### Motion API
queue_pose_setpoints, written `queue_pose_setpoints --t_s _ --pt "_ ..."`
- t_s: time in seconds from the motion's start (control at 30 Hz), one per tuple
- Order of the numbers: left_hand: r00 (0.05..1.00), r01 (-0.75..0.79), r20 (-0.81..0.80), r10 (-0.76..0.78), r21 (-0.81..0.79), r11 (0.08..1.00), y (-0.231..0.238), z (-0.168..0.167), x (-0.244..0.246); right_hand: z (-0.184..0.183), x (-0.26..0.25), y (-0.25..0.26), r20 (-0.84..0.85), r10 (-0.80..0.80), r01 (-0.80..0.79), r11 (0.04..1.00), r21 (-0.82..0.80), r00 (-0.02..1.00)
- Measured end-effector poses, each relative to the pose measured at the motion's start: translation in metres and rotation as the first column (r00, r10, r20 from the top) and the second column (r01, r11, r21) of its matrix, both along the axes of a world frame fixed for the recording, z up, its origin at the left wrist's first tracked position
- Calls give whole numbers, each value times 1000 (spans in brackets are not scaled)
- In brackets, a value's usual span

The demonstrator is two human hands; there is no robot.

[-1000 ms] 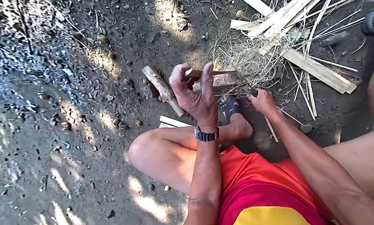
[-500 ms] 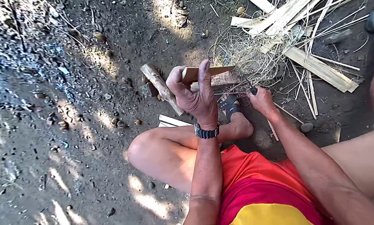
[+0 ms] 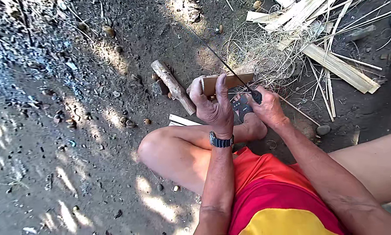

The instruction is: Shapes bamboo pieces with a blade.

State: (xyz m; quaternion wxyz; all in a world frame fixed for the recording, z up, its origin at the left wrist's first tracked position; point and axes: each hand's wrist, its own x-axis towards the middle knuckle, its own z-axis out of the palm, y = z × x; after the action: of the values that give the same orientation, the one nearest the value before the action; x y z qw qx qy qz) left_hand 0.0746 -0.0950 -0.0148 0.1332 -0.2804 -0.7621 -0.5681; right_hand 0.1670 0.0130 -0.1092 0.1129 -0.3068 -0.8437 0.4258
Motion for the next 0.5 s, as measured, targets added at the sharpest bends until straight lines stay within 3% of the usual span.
queue_pose_setpoints --t_s 0.1,0.23,0.3,0.4,0.5 --pt "998 70 -11 -69 37 997 1 0 9 -9 8 2 15 -37 36 999 14 999" --pt "999 45 8 -46 48 998 -2 -2 13 -62 37 23 408 -60 126 983 -137 911" --pt "999 14 36 -17 83 996 -3 -6 11 -77 49 33 535 -59 153 979 -133 843" --pt "998 55 -9 -54 147 988 -3 -2 3 -53 41 34 507 -60 148 980 -134 860" --pt "979 185 -115 -167 165 969 -1 1 -18 -16 20 17 282 -32 65 992 -108 959"
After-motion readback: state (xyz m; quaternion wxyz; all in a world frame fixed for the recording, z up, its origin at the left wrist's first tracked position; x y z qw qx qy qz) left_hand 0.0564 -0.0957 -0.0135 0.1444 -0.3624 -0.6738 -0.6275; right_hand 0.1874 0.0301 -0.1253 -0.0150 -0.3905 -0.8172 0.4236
